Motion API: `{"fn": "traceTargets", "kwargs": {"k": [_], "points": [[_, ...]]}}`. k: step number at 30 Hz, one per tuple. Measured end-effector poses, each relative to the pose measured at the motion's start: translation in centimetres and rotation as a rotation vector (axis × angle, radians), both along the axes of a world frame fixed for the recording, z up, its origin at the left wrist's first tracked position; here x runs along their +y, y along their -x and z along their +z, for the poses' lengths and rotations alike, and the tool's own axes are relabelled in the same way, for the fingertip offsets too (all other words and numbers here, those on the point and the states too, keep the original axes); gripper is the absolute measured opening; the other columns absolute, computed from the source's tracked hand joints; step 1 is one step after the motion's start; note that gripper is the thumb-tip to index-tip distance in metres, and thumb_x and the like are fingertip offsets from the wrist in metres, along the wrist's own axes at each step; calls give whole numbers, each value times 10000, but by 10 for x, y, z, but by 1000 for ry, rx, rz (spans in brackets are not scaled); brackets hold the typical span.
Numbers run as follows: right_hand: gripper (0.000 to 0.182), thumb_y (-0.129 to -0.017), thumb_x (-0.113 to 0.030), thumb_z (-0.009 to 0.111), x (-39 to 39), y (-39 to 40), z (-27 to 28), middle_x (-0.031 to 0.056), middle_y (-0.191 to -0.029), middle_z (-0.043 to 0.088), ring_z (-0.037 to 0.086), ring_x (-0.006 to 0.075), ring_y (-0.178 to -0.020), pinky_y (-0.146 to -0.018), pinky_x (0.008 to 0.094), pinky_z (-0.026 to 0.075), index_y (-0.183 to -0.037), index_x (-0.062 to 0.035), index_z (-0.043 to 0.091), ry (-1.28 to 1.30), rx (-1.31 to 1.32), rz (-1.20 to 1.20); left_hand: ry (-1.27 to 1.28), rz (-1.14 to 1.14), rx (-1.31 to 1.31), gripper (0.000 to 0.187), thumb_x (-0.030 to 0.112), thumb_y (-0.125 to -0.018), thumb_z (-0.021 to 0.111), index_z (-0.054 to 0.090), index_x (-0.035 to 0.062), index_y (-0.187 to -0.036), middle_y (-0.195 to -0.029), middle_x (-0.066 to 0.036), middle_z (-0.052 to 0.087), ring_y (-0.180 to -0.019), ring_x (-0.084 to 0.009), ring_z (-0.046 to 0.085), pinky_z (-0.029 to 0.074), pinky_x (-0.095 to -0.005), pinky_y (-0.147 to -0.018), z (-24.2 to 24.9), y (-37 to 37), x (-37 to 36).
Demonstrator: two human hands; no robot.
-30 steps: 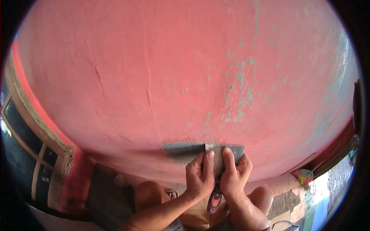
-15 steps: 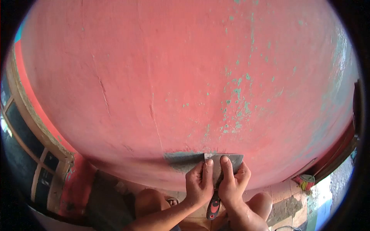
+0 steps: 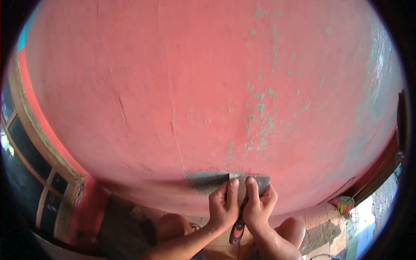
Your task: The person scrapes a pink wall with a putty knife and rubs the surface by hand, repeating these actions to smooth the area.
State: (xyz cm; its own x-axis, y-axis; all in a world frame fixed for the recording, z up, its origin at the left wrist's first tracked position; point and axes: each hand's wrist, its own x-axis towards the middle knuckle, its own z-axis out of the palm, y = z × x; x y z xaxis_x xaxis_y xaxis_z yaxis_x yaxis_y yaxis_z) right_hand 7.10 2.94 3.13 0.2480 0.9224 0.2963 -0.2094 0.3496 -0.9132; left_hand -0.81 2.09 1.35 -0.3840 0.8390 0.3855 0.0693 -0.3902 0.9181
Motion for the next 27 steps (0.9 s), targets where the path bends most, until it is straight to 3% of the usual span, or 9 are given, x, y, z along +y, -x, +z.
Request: {"fn": "traceTargets", "kwargs": {"k": [7,10,14,18,22,27], "points": [[190,-968,-128,640,2,-1,-4,22,-813,663,544,58,-749,-644,238,466,-925,57,628,11,-12,4,5,54,118,354,239,-1044,529,548,0,-785,-605,-15,406,-630,-64,390,354,-300,-522,-5,4,-1],[182,-968,-117,631,4,0,7,22,-808,663,547,60,-748,-642,238,468,-923,59,629,9,-19,15,13,0,13,351,243,-1042,533,553,1,-790,-602,-14,406,-622,-67,390,352,-304,-520,0,5,4],[189,-969,-122,634,2,5,-9,18,-800,660,548,60,-741,-630,237,465,-915,60,631,-47,-25,-29,12,42,77,350,233,-1039,537,542,8,-771,-599,-14,402,-623,-57,371,342,-297,-515,-8,6,0],[200,-974,-132,632,1,3,12,17,-799,659,547,56,-740,-634,230,460,-906,56,627,26,-33,11,-6,19,58,354,234,-1037,539,537,1,-769,-593,-41,405,-616,-61,372,346,-303,-515,9,10,4],[209,-983,-146,634,2,7,2,17,-830,670,558,58,-761,-660,232,469,-909,49,637,22,4,41,8,-28,111,366,230,-1048,517,526,15,-753,-643,58,406,-659,-37,365,320,-262,-525,5,17,1],[221,-986,-169,645,-8,4,-13,32,-889,690,584,77,-792,-695,246,483,-942,48,654,104,106,160,16,-43,60,370,231,-1044,534,519,21,-740,-636,52,418,-651,-34,367,320,-264,-523,-1,18,-1]]}}
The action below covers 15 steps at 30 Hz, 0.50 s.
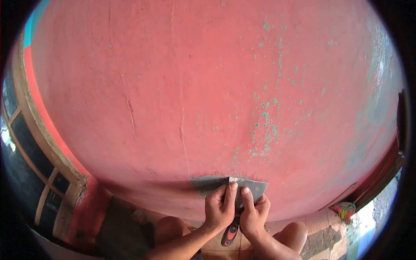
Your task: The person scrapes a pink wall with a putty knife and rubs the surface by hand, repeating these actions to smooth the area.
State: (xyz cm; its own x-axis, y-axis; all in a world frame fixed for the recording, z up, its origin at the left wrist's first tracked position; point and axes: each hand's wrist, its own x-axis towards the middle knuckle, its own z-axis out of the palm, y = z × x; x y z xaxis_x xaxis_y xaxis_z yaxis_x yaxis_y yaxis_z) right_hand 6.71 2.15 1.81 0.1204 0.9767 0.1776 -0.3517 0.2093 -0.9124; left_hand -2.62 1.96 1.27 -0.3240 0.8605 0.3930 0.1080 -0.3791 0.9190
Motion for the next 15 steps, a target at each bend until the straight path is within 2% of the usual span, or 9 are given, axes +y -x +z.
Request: {"fn": "traceTargets", "kwargs": {"k": [5,8,11,15], "points": [[216,-985,-165,644,-1,-7,-7,28,-850,690,579,73,-766,-674,248,482,-930,44,659,-15,-20,-43,56,-127,-55,326,232,-1054,512,540,13,-815,-642,27,440,-644,-38,388,340,-259,-531,-17,-8,-13],[217,-984,-161,639,3,-5,1,13,-811,672,552,64,-736,-642,245,469,-901,39,651,-47,-50,-78,37,-73,-95,310,227,-1062,490,543,16,-841,-654,24,441,-649,-41,390,342,-262,-533,-5,-18,-12],[216,-979,-154,637,5,-4,13,2,-791,653,524,57,-720,-619,244,457,-879,38,639,-36,-105,-73,43,-124,-154,307,219,-1064,482,546,12,-846,-673,15,465,-661,-46,404,362,-269,-547,5,-11,-6],[203,-968,-142,651,1,-9,4,2,-794,654,523,57,-717,-613,249,457,-899,49,643,-35,-163,-96,16,-14,-25,307,214,-1061,481,549,5,-846,-677,7,480,-674,-63,419,387,-276,-572,-10,-20,-10]]}}
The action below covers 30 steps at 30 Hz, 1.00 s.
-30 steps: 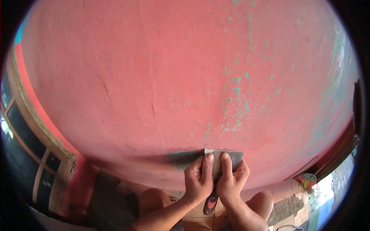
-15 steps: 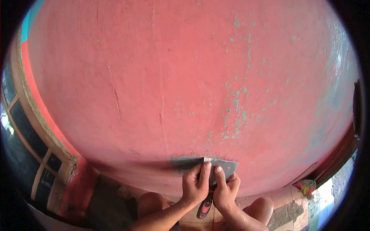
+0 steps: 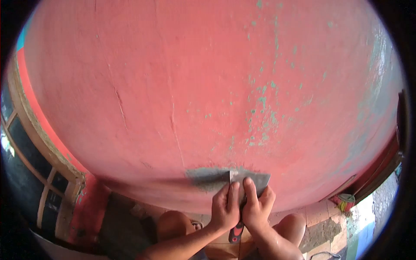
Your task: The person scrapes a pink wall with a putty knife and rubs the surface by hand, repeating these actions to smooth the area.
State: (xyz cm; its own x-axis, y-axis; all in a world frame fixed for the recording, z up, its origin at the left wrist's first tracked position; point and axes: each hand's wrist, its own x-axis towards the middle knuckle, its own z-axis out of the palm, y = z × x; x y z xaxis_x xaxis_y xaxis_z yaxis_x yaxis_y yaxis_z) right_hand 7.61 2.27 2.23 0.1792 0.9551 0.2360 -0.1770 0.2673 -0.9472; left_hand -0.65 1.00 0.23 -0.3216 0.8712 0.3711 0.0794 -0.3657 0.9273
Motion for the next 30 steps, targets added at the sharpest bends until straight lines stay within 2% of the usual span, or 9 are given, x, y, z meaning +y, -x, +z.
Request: {"fn": "traceTargets", "kwargs": {"k": [4,6,10,14,19,23,26,27,30], "points": [[191,-968,-130,645,3,4,1,13,-792,664,551,63,-733,-633,248,470,-909,52,652,3,97,8,36,-53,-36,305,214,-1052,504,552,2,-838,-674,-1,475,-682,-70,415,385,-286,-571,8,4,0],[185,-970,-124,634,0,1,16,16,-792,665,563,67,-745,-650,245,477,-906,49,654,36,77,57,100,-127,-111,276,213,-1051,509,595,-1,-898,-697,-5,512,-705,-64,444,407,-276,-589,3,12,5],[209,-974,-144,630,0,5,-4,5,-786,657,539,62,-724,-627,245,461,-886,45,646,-24,23,-55,-31,-39,-37,279,206,-1053,501,589,0,-887,-704,-11,532,-703,-60,450,414,-283,-591,4,-1,2],[195,-974,-137,630,4,4,20,13,-821,666,561,67,-757,-669,242,475,-923,50,652,-9,81,33,56,-131,-38,268,207,-1053,500,613,-1,-929,-705,5,530,-700,-48,446,382,-255,-572,16,14,7],[198,-974,-142,634,-2,5,-5,7,-823,656,541,60,-753,-653,241,459,-919,48,640,24,71,-26,-14,-60,-28,306,215,-1056,493,559,16,-834,-658,29,456,-664,-42,386,350,-266,-546,-2,1,3],[204,-978,-147,623,-8,-1,3,9,-822,653,548,64,-753,-656,241,459,-927,49,646,77,28,-30,77,-197,-97,304,236,-1052,504,605,10,-875,-680,25,502,-680,-41,421,376,-268,-555,9,12,3],[211,-979,-155,624,-6,6,-6,5,-816,647,538,63,-745,-645,236,449,-923,47,644,29,60,-93,63,-137,-35,324,235,-1053,502,579,3,-841,-665,11,503,-679,-38,423,379,-281,-552,-14,3,2],[212,-978,-157,626,-4,6,-6,3,-814,643,533,62,-741,-641,235,445,-920,46,643,27,75,-98,40,-138,-112,324,237,-1050,510,579,-2,-842,-640,-8,497,-662,-41,421,376,-285,-539,-6,-2,3],[212,-982,-160,620,-8,6,-1,2,-813,645,529,63,-734,-639,236,444,-921,42,646,39,72,-94,40,-158,-4,304,232,-1045,519,599,-10,-879,-618,-25,496,-642,-47,427,380,-286,-530,13,12,8]]}}
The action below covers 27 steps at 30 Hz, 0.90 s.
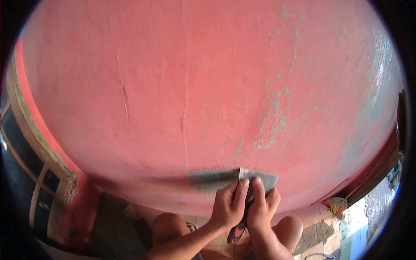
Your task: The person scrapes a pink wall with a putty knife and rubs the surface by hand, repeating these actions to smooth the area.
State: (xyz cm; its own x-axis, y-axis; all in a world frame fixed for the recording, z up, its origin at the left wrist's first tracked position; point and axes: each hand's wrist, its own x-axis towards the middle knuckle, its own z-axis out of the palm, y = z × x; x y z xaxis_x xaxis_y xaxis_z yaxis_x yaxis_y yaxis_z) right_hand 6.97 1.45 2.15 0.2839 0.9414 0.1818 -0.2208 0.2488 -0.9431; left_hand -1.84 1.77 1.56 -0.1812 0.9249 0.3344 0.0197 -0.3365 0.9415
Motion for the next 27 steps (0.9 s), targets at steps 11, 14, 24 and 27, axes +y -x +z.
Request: {"fn": "traceTargets", "kwargs": {"k": [11,14,24,27], "points": [[210,-986,-156,623,5,4,8,-11,-790,639,523,53,-711,-630,225,439,-893,31,646,-20,-34,31,-16,35,-105,309,230,-1048,512,593,-8,-868,-628,20,466,-644,-46,408,369,-282,-529,-12,-5,-1],[207,-986,-149,620,0,2,-11,-17,-786,632,519,52,-710,-628,226,436,-891,33,642,10,-70,-11,89,-9,-59,320,245,-1047,517,592,-17,-881,-659,22,491,-668,-38,413,375,-271,-537,-25,-3,-7],[262,-989,-234,591,-7,5,10,2,-698,620,543,94,-600,-514,266,438,-886,-8,672,-33,-21,48,-17,49,93,423,388,-1052,419,593,29,-1192,-1089,-179,626,-1004,-288,605,488,-423,-850,-34,-1,-2],[208,-965,-181,627,-7,11,5,12,-802,649,550,76,-690,-600,253,445,-901,14,660,-54,51,-23,-5,-17,-53,373,328,-1052,472,629,-10,-1045,-913,-66,623,-896,-132,551,472,-319,-756,-38,-5,5]]}}
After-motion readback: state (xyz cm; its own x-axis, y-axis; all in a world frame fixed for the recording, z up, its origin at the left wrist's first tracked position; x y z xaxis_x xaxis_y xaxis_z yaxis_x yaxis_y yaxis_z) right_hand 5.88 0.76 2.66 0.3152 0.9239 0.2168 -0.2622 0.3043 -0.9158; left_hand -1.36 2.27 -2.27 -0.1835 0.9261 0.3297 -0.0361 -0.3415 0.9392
